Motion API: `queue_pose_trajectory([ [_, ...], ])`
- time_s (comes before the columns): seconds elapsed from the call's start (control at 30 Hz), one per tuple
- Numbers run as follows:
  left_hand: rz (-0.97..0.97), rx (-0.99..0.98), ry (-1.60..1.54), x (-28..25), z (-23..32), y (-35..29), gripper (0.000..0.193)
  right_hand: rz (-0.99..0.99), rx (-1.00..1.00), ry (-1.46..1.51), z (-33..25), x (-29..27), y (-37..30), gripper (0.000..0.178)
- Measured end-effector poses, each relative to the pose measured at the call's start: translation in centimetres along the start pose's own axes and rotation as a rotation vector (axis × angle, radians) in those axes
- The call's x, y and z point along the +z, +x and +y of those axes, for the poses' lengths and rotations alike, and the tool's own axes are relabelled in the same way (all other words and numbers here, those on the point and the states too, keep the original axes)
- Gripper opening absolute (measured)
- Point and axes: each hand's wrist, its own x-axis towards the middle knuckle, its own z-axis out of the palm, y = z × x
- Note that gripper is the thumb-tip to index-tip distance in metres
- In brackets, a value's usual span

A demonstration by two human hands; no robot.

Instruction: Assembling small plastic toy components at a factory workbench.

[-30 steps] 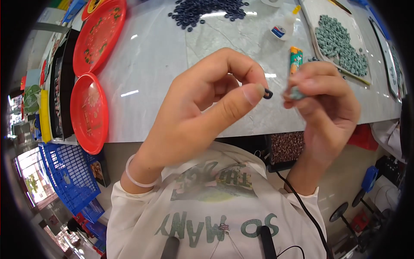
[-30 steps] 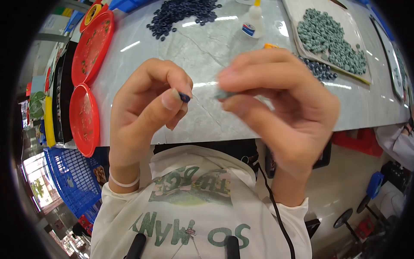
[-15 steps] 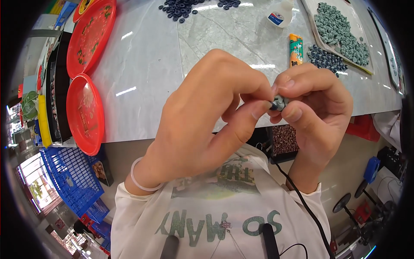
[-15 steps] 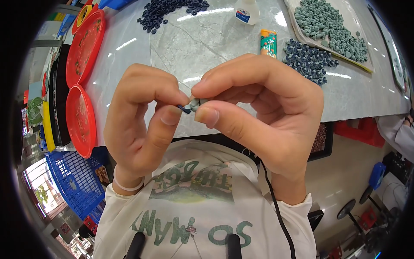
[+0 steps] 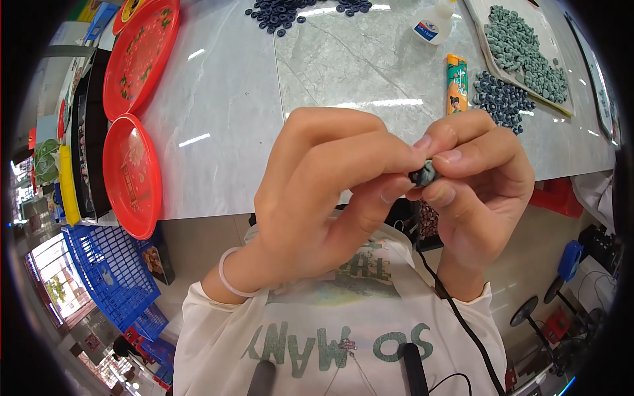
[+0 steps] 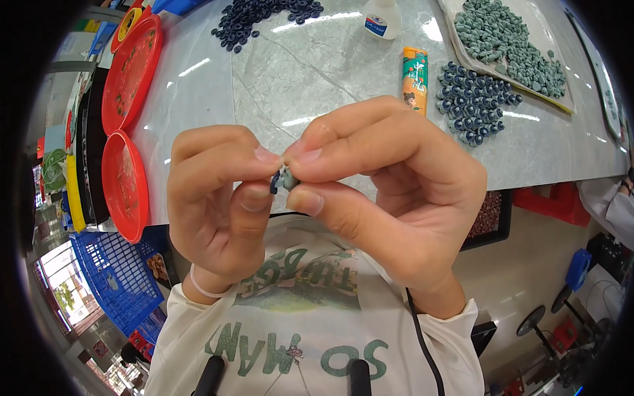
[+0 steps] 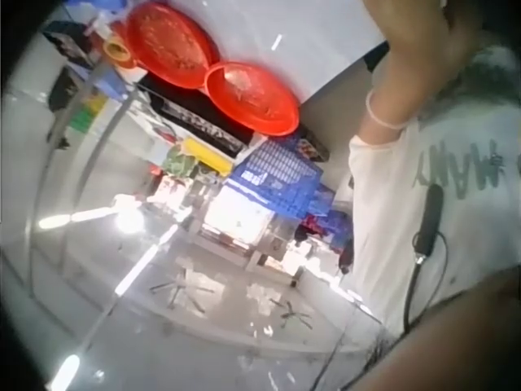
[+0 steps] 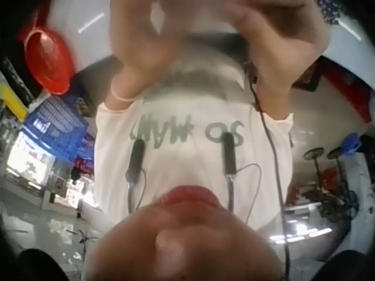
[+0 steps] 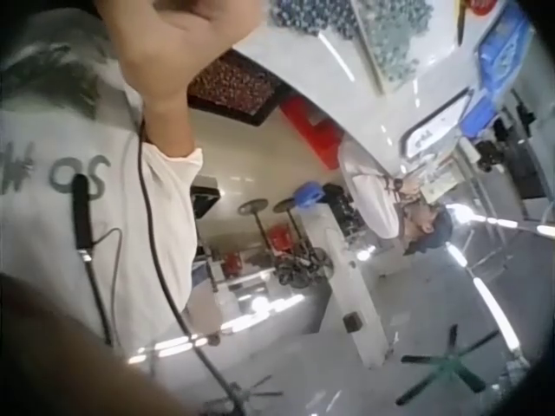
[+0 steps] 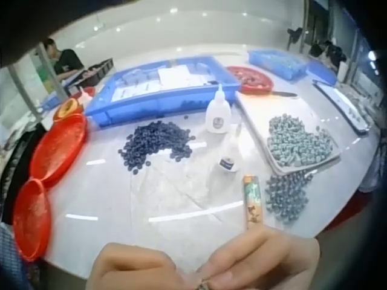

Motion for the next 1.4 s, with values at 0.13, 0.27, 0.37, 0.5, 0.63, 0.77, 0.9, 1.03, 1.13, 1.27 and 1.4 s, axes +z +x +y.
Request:
queue_pose_trajectory([
  [0.13,0.002,-0.07,-0.046,-0.2,0.3,-0.2,0.015,0.014,-0.015,-0.02,0.1,0.4,-0.2,0.016],
  [0.27,0.003,0.046,0.053,-0.2,-0.5,-0.2,0.016,0.029,-0.021,-0.042,0.2,0.5,-0.4,0.016],
  [0.37,0.005,0.083,0.055,-0.2,-0.7,-0.2,0.015,0.062,0.042,-0.019,0.2,0.5,-0.5,0.016],
  [0.5,-0.003,-0.162,-0.15,-0.3,-0.1,-0.4,0.016,0.043,-0.002,-0.068,0.3,0.5,-0.4,0.015],
  [0.63,-0.003,-0.101,-0.131,-0.4,-0.5,-0.5,0.018,0.025,0.007,-0.018,0.6,0.5,-0.5,0.02],
  [0.77,-0.029,-0.148,-0.164,-0.4,-0.3,-0.5,0.018,0.052,0.114,0.124,0.6,0.3,-0.5,0.026],
  [0.9,-0.051,-0.135,-0.17,-0.4,-0.6,-0.4,0.017,0.043,0.203,0.111,0.4,0.0,-0.5,0.03],
  [1.03,-0.102,-0.074,-0.144,-0.3,-0.9,-0.4,0.021,0.028,0.202,0.104,0.3,-0.4,-0.6,0.029],
  [1.13,-0.076,-0.123,-0.19,0.1,-0.9,-0.6,0.025,0.027,0.207,0.013,-0.4,-0.6,-0.5,0.027],
  [1.27,0.077,-0.273,-0.216,0.7,-1.6,-1.8,0.024,0.079,0.12,-0.141,-0.7,-3.3,-1.3,0.025],
  [1.4,0.068,-0.432,-0.256,1.2,-1.7,-3.0,0.018,0.32,0.044,-0.375,-1.9,-6.9,-2.2,0.02],
])
